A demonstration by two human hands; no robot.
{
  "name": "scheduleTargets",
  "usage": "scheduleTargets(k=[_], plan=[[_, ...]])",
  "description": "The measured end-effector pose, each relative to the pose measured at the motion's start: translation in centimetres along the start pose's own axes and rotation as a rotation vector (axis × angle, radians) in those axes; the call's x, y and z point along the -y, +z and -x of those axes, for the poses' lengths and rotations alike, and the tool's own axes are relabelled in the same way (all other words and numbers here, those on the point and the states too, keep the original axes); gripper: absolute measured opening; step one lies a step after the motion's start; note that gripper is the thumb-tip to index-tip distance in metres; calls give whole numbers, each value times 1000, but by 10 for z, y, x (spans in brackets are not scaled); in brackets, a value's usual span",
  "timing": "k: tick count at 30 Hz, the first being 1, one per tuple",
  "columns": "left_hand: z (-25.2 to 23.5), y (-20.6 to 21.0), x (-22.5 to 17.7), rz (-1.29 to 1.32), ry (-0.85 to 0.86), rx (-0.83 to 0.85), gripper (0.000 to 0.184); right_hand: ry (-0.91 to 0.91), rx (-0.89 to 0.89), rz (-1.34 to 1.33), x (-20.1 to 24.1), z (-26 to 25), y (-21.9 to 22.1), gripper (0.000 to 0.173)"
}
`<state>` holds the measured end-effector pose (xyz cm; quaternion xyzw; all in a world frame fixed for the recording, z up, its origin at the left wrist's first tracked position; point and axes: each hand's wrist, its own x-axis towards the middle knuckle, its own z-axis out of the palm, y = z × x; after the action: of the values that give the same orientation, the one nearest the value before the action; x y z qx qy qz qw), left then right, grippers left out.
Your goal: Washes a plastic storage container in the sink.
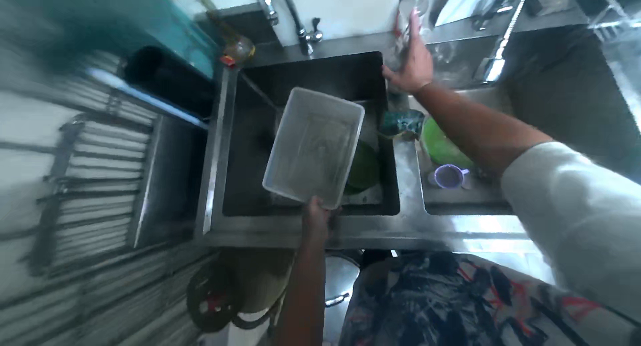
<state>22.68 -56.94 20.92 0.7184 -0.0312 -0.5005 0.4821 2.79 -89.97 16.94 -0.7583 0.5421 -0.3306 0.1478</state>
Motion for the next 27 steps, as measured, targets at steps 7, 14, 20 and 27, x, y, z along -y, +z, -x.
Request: scheduleTargets(k=[7, 14, 20, 27], plan=[[-4, 2, 2, -75, 26, 20, 35, -474, 428, -98, 108, -5, -107, 112], [-8, 4, 9, -25, -23, 46, 47, -680, 705, -174, 170, 58, -108, 111], [-5, 3, 14, -9, -50, 67, 45, -733, 801, -84, 187, 84, -83, 100], [-2, -2, 19, -11, -73, 86, 45, -657, 759, 40, 170, 66, -85, 97]])
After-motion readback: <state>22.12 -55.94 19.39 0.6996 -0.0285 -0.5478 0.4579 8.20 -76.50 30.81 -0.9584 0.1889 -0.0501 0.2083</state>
